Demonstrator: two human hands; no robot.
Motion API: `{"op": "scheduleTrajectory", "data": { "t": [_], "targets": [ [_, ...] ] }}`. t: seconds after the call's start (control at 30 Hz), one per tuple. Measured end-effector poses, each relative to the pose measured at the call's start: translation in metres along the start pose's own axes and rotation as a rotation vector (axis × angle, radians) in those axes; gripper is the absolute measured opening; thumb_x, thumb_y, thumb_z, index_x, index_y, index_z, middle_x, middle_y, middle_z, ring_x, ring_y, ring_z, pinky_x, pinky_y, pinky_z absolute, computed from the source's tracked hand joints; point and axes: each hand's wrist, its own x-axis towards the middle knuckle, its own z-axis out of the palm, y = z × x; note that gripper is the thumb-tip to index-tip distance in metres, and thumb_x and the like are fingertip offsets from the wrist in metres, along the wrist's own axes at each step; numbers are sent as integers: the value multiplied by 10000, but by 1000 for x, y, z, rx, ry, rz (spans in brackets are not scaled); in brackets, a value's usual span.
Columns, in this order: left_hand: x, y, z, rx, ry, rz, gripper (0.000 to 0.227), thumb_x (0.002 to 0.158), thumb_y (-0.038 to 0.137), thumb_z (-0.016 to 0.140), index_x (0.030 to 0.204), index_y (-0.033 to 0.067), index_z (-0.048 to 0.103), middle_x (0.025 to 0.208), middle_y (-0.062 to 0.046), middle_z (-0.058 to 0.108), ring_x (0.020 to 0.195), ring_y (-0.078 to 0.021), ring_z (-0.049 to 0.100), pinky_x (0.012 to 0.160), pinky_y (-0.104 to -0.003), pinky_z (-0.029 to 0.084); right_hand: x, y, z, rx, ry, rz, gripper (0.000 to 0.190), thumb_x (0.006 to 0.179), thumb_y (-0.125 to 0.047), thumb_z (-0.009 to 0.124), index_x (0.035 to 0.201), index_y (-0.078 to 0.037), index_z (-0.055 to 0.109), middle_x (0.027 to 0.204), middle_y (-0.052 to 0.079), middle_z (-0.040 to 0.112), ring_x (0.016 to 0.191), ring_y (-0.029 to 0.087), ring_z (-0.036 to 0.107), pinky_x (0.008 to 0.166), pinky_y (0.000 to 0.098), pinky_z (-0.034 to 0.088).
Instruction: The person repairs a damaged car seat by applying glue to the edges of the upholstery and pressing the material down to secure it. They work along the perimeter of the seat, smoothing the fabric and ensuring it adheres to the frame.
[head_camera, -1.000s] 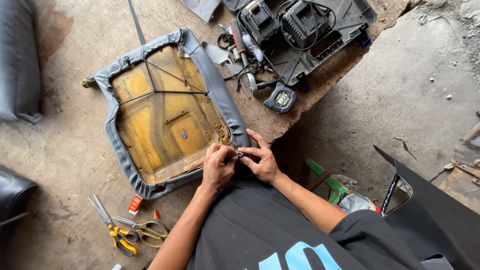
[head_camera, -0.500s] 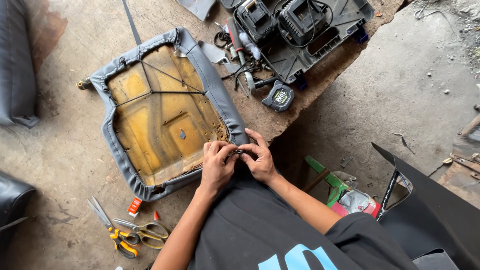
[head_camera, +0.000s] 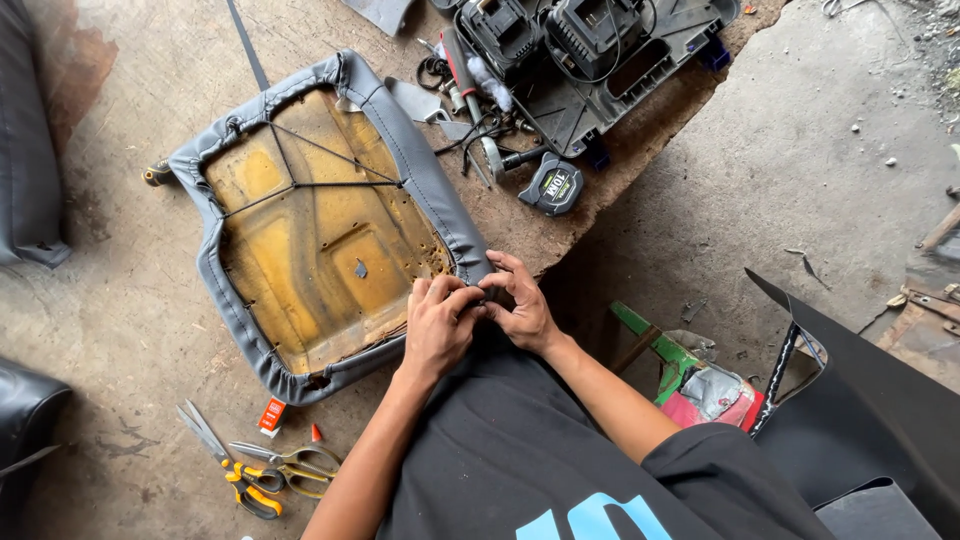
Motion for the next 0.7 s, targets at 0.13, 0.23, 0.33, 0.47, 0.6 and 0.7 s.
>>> {"op": "scheduleTrajectory", "data": {
  "t": [0.13, 0.23, 0.33, 0.47, 0.6, 0.7],
  "targets": [
    [-3, -2, 4, 26, -15, 10, 125, 889, 318, 791, 1010, 305, 761, 1011, 35, 641, 1005, -258, 587, 822, -396, 499, 1, 3, -3, 25, -11, -7, 275, 861, -239, 888, 1087, -155, 756, 1497, 126, 576, 1341, 317, 608, 1133, 452, 473],
    [-4, -4, 7, 38, -10, 11, 74, 938, 319, 747, 1005, 288, 753, 997, 34, 637, 997, -256, 576, 809, -387, 488, 5, 0, -5, 25, -24, -28, 269, 833, -225, 916, 1045, -151, 768, 1479, 137, 595, 1307, 327, 634, 1107, 452, 503],
    [-8, -6, 15, 120, 19, 43, 52, 968, 300, 698, 1003, 276, 728, 995, 33, 615, 996, -247, 569, 793, -371, 478, 3, 2, -7, 14, -39, -40, 282, 825, -258, 915, 1050, -158, 778, 1485, 133, 601, 1328, 317, 618, 1104, 429, 507],
    [-9, -3, 26, 277, 117, 98, 102, 993, 300, 611, 950, 212, 641, 956, -14, 544, 950, -289, 543, 746, -386, 431, 0, 1, -4, 52, -11, 18, 218, 854, -210, 893, 1027, -152, 773, 1485, 147, 615, 1348, 331, 603, 1093, 428, 513],
    [-10, -4, 37, 323, 222, 75, 136, 977, 302, 601, 900, 190, 595, 928, -27, 524, 929, -301, 544, 738, -397, 413, -1, -12, 2, 91, 50, 73, 143, 890, -156, 857, 989, -129, 757, 1488, 145, 620, 1364, 323, 591, 1098, 423, 508],
    [-7, -2, 38, 277, 254, 62, 150, 954, 305, 647, 879, 183, 605, 913, -25, 531, 937, -304, 555, 755, -400, 426, -1, -12, 2, 99, 62, 93, 147, 874, -123, 861, 978, -122, 758, 1483, 156, 622, 1367, 343, 586, 1102, 445, 506]
  ]
}}
